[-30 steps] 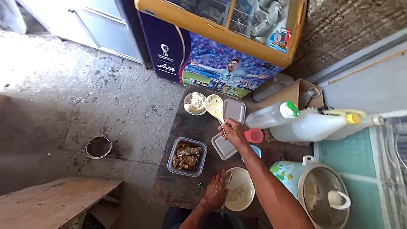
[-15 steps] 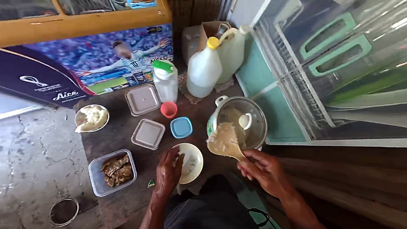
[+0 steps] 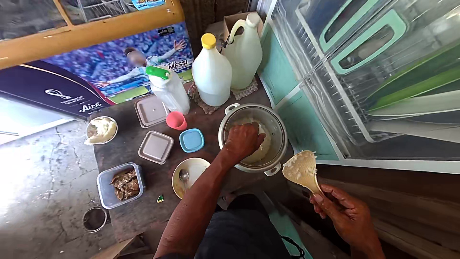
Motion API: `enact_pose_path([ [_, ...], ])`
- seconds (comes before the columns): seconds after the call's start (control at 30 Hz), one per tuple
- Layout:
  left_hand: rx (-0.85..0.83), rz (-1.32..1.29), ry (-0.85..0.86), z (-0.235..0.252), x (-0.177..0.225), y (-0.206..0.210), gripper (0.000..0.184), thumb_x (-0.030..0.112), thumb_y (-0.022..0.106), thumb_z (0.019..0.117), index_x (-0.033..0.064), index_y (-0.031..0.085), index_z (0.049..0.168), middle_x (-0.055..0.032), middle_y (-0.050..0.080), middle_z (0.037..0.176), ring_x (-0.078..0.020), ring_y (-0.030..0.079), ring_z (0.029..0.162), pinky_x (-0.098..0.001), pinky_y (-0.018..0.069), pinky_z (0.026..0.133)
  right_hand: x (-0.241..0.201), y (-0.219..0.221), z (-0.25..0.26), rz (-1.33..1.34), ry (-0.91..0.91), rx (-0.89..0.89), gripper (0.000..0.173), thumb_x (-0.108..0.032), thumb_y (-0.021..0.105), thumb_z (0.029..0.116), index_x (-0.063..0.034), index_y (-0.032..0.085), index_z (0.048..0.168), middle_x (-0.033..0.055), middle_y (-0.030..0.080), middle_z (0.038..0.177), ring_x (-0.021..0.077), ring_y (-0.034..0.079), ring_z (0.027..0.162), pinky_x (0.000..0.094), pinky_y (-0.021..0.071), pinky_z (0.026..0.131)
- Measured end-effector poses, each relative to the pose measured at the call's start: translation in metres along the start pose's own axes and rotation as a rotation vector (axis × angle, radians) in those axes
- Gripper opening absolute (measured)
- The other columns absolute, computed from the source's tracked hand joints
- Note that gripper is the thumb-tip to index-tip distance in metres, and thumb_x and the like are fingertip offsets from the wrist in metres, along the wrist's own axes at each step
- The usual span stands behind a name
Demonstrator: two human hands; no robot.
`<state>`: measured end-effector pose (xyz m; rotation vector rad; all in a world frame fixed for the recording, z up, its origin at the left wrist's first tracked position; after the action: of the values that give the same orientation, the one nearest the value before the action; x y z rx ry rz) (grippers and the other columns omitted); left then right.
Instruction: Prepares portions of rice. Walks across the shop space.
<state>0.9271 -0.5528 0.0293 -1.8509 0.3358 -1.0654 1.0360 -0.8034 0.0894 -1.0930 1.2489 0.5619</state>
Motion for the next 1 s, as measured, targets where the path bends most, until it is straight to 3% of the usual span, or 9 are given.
enact_pose_path([
  [0.2, 0.119, -0.153, -0.058, -0.005, -0.005, -0.004, 0.030, 0.028, 0.061, 0.1005, 0.0007, 0.066, 0.090, -0.0167, 0.065, 0.073, -0.0366, 0.068, 0.072, -0.0556, 0.0521, 0.063, -0.013, -0.012, 0.013, 0.023, -0.111, 0.001, 0.019, -0.026, 0.063, 0.1018, -0.0160, 0.071, 0.116, -0.0106, 0.072, 0.087, -0.0014, 0.064, 0.067, 0.0136, 0.0547, 0.058],
  [0.33, 0.294, -0.220, -0.024, -0.040, -0.012, -0.060, 0.029, 0.027, 0.060, 0.1017, -0.0002, 0.067, 0.096, -0.0153, 0.065, 0.073, -0.0325, 0.066, 0.066, -0.0540, 0.0536, 0.060, -0.032, -0.032, 0.024, -0.005, -0.170, 0.015, 0.019, -0.030, 0.061, 0.1034, -0.0233, 0.071, 0.119, -0.0132, 0.072, 0.091, -0.0008, 0.066, 0.070, 0.0156, 0.0566, 0.060],
  [0.4, 0.424, -0.236, -0.031, -0.070, -0.029, -0.094, 0.027, 0.027, 0.060, 0.1018, 0.0024, 0.067, 0.096, -0.0095, 0.064, 0.072, -0.0216, 0.062, 0.060, -0.0441, 0.0525, 0.055, -0.036, -0.040, 0.035, -0.091, -0.169, 0.050, 0.019, -0.026, 0.061, 0.1030, -0.0166, 0.069, 0.117, -0.0124, 0.071, 0.089, -0.0025, 0.065, 0.070, 0.0149, 0.0563, 0.060],
  [0.47, 0.554, -0.225, -0.034, -0.111, -0.051, -0.124, 0.027, 0.028, 0.061, 0.1018, 0.0021, 0.067, 0.097, -0.0062, 0.064, 0.076, -0.0117, 0.061, 0.063, -0.0332, 0.0537, 0.059, -0.037, -0.037, 0.051, -0.292, -0.134, 0.075, 0.028, -0.024, 0.060, 0.1016, -0.0022, 0.067, 0.118, -0.0043, 0.070, 0.088, -0.0028, 0.064, 0.070, 0.0160, 0.0562, 0.062],
  [0.5, 0.602, -0.211, -0.040, -0.134, -0.063, -0.136, 0.028, 0.028, 0.061, 0.1019, 0.0009, 0.067, 0.098, -0.0068, 0.065, 0.081, -0.0099, 0.062, 0.069, -0.0313, 0.0552, 0.065, -0.037, -0.030, 0.061, -0.425, -0.098, 0.061, 0.035, -0.025, 0.059, 0.1011, 0.0010, 0.066, 0.124, 0.0027, 0.070, 0.090, 0.0018, 0.064, 0.071, 0.0216, 0.0572, 0.064],
  [0.57, 0.686, -0.110, -0.054, -0.179, -0.087, -0.151, 0.033, 0.029, 0.059, 0.1023, -0.0029, 0.066, 0.098, -0.0110, 0.065, 0.082, -0.0118, 0.062, 0.072, -0.0320, 0.0540, 0.068, -0.036, -0.001, 0.088, -0.647, -0.047, -0.030, 0.037, -0.016, 0.059, 0.1004, -0.0020, 0.064, 0.134, 0.0180, 0.072, 0.098, 0.0263, 0.069, 0.079, 0.0492, 0.0577, 0.072],
  [0.63, 0.714, 0.024, -0.078, -0.219, -0.109, -0.153, 0.038, 0.030, 0.056, 0.1032, -0.0065, 0.064, 0.097, -0.0171, 0.064, 0.080, -0.0174, 0.061, 0.071, -0.0356, 0.0509, 0.068, -0.027, 0.037, 0.114, -0.863, -0.025, -0.158, 0.038, -0.009, 0.060, 0.1011, -0.0067, 0.063, 0.139, 0.0250, 0.072, 0.107, 0.0437, 0.071, 0.090, 0.0655, 0.0542, 0.076],
  [0.73, 0.701, 0.163, -0.151, -0.270, -0.126, -0.150, 0.037, 0.028, 0.055, 0.1045, -0.0069, 0.063, 0.096, -0.0206, 0.064, 0.080, -0.0215, 0.061, 0.070, -0.0347, 0.0503, 0.066, -0.002, 0.081, 0.140, -1.066, -0.002, -0.317, 0.046, -0.009, 0.059, 0.1007, -0.0118, 0.057, 0.146, 0.0278, 0.070, 0.100, 0.0497, 0.068, 0.085, 0.0668, 0.0508, 0.068],
  [1.0, 0.701, 0.218, -0.602, -0.398, -0.197, -0.136, 0.038, 0.031, 0.053, 0.1031, -0.0045, 0.067, 0.096, -0.0180, 0.066, 0.078, -0.0286, 0.065, 0.066, -0.0467, 0.0537, 0.063, 0.021, 0.127, 0.156, -1.081, 0.066, -0.520, 0.044, -0.007, 0.056, 0.1018, -0.0098, 0.057, 0.146, 0.0361, 0.068, 0.112, 0.0612, 0.064, 0.102, 0.0776, 0.0453, 0.084],
])
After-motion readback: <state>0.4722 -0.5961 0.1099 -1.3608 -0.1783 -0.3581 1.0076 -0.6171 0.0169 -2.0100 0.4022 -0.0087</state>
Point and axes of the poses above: each hand's wrist, its own z-axis towards the middle knuckle, its own y-axis out of the palm, x = y × z, the point moved 8 cm from there along z, towards the middle knuckle
